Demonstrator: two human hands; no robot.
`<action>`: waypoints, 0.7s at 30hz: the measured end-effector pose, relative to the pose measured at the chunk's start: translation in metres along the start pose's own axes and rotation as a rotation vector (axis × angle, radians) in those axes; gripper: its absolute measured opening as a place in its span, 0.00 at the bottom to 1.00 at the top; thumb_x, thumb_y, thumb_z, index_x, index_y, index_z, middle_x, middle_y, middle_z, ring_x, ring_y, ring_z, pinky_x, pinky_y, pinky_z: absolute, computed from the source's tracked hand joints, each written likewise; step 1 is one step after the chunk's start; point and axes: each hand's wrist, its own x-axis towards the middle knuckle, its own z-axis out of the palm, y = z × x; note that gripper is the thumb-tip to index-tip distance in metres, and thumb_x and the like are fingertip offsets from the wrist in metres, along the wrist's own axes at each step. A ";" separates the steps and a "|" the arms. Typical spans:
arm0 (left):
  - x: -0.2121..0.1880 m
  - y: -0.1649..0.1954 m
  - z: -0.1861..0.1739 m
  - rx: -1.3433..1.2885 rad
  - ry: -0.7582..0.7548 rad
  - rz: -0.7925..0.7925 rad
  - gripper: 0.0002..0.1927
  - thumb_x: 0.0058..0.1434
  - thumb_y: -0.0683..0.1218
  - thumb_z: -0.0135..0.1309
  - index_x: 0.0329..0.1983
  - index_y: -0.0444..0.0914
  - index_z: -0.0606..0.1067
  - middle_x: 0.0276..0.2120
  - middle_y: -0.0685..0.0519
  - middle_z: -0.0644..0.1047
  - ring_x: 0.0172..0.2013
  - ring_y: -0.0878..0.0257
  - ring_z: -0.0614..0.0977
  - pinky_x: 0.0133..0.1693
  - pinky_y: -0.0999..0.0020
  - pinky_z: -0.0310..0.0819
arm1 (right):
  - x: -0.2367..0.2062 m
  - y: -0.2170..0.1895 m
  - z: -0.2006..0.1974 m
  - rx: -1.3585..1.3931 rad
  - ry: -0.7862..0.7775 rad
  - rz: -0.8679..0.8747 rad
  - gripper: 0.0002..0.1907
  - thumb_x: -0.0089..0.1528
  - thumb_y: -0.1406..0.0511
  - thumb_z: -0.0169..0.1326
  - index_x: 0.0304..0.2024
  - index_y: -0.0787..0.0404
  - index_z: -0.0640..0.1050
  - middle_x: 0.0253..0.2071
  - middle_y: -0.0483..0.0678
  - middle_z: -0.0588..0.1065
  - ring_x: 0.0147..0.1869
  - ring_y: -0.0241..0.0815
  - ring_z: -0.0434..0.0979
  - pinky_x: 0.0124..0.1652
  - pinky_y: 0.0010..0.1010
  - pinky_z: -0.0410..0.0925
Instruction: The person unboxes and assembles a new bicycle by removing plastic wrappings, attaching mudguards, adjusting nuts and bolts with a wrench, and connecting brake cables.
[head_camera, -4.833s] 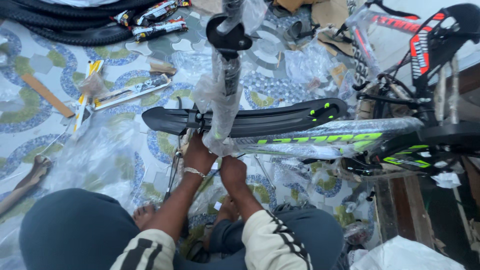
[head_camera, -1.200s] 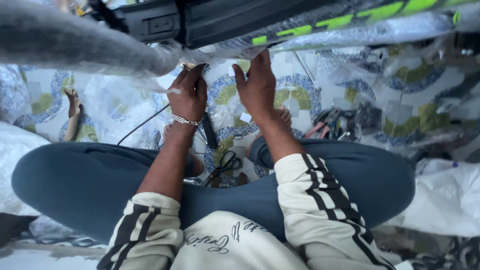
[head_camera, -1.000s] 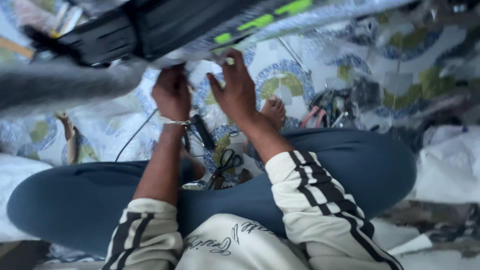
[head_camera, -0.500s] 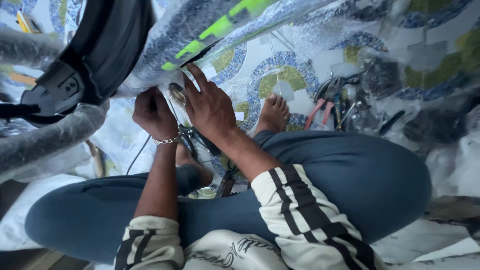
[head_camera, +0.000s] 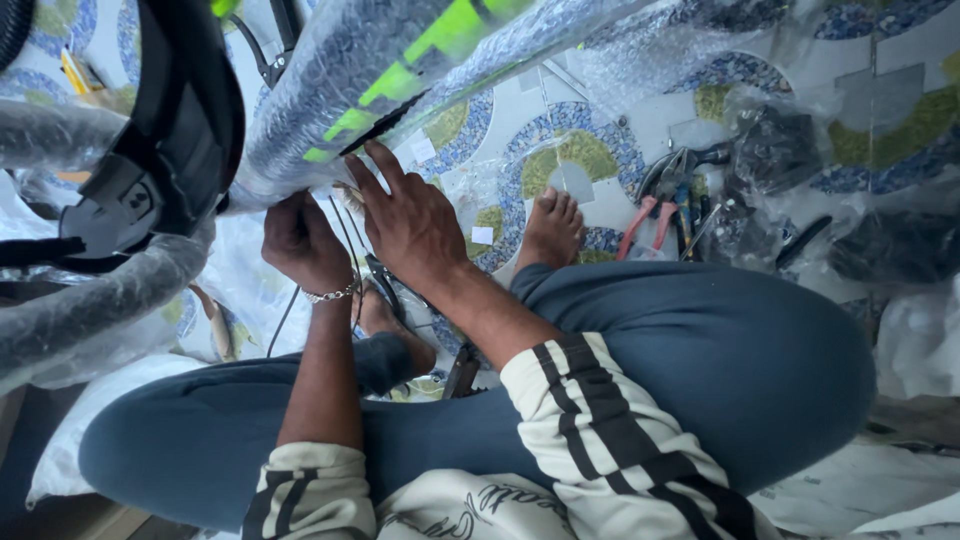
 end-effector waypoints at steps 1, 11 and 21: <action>0.000 -0.001 0.001 -0.015 0.001 -0.009 0.06 0.67 0.32 0.52 0.43 0.27 0.79 0.35 0.43 0.80 0.34 0.57 0.79 0.39 0.64 0.73 | 0.000 0.000 0.000 0.002 0.004 0.005 0.33 0.62 0.66 0.58 0.69 0.59 0.66 0.70 0.56 0.63 0.46 0.53 0.78 0.45 0.45 0.72; 0.000 0.003 0.012 -0.090 0.061 -0.021 0.04 0.64 0.32 0.54 0.41 0.27 0.78 0.34 0.42 0.79 0.33 0.55 0.78 0.39 0.62 0.74 | 0.004 -0.003 -0.006 -0.010 0.020 -0.005 0.32 0.61 0.67 0.57 0.68 0.60 0.66 0.68 0.56 0.65 0.48 0.55 0.78 0.47 0.46 0.72; -0.009 -0.011 0.023 0.011 0.080 0.042 0.05 0.58 0.30 0.52 0.32 0.31 0.76 0.32 0.42 0.79 0.33 0.47 0.80 0.39 0.57 0.75 | 0.020 0.018 -0.012 -0.089 0.048 -0.065 0.10 0.64 0.73 0.53 0.48 0.64 0.75 0.49 0.53 0.74 0.48 0.55 0.78 0.48 0.46 0.73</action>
